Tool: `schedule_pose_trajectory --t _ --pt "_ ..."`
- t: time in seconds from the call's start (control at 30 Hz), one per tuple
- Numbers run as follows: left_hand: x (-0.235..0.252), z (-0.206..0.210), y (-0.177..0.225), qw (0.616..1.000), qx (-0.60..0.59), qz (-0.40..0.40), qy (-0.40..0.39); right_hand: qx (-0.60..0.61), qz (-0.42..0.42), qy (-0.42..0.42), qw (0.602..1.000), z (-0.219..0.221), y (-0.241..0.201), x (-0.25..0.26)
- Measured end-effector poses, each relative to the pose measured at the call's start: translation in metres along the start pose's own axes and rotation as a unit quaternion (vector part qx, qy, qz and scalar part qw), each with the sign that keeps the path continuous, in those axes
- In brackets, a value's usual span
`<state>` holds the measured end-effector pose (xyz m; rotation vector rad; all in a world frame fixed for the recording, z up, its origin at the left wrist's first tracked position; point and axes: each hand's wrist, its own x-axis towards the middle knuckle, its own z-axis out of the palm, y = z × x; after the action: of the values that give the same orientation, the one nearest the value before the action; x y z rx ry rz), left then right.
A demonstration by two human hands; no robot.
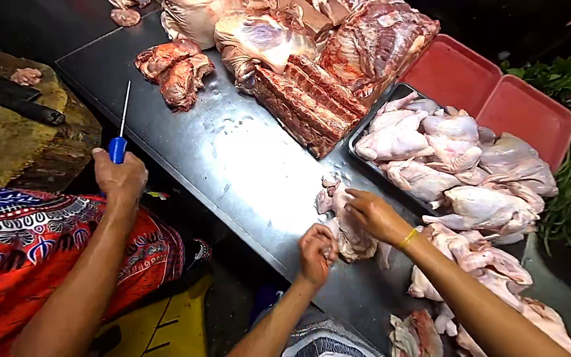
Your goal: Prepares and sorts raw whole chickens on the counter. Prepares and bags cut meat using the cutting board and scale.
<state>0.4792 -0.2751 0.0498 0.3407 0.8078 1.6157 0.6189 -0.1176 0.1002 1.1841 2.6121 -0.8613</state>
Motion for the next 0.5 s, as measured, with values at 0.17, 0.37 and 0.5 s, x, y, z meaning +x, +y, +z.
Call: schedule_pose_trajectory --t 0.17,0.37,0.5 --pt "0.008 -0.003 0.005 0.998 -0.058 -0.032 0.016 -0.101 -0.02 0.107 0.989 0.071 -0.011 -0.041" --pt "0.016 -0.003 0.014 0.996 0.082 -0.002 -0.027 -0.123 -0.046 0.144 0.981 0.072 -0.012 -0.017" --pt "0.045 0.036 0.05 0.934 0.316 0.097 -0.133 -0.091 -0.009 0.197 0.976 0.053 -0.015 -0.009"
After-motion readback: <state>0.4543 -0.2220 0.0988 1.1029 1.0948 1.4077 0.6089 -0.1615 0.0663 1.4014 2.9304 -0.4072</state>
